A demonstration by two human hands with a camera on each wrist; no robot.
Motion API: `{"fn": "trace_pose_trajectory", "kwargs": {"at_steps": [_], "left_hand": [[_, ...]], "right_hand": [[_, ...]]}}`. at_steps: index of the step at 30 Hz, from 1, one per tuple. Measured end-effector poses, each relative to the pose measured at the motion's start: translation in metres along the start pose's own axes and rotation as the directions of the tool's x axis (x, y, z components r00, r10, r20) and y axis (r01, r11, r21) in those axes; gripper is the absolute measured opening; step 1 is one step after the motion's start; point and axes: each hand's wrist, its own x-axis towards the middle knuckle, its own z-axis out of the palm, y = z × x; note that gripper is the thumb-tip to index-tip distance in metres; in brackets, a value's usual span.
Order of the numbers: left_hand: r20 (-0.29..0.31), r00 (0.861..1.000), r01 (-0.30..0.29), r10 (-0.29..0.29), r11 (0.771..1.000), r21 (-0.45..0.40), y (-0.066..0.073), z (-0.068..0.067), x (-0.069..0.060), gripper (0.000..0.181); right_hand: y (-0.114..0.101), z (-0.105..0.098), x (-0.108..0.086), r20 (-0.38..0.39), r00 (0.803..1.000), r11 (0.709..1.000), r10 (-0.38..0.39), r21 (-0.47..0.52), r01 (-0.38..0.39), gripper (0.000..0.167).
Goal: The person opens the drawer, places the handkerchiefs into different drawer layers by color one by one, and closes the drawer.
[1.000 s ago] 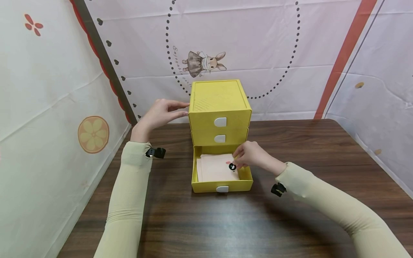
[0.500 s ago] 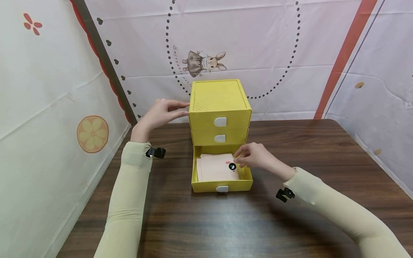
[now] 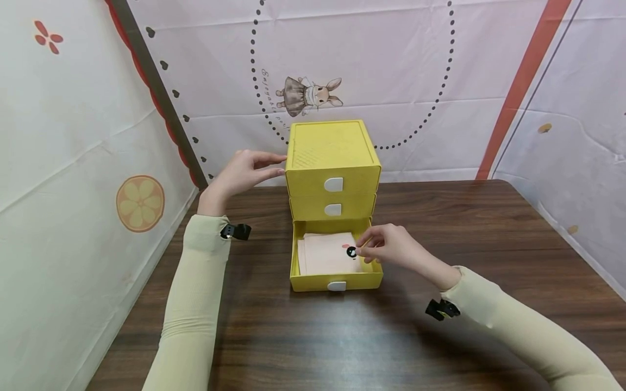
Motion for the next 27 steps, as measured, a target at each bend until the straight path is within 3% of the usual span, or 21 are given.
{"fn": "trace_pose_trajectory", "kwargs": {"at_steps": [11, 27], "left_hand": [[-0.003, 1.000, -0.010, 0.010, 1.000, 0.024, -0.001, 0.000, 0.000, 0.051], [0.000, 1.000, -0.013, 0.013, 1.000, 0.011, -0.001, 0.001, 0.000, 0.051]], "right_hand": [[-0.004, 0.012, -0.016, 0.030, 1.000, 0.991, -0.001, 0.132, -0.003, 0.018], [0.001, 0.034, -0.026, 0.108, 0.994, 0.991, -0.026, 0.132, 0.012, 0.017]]}}
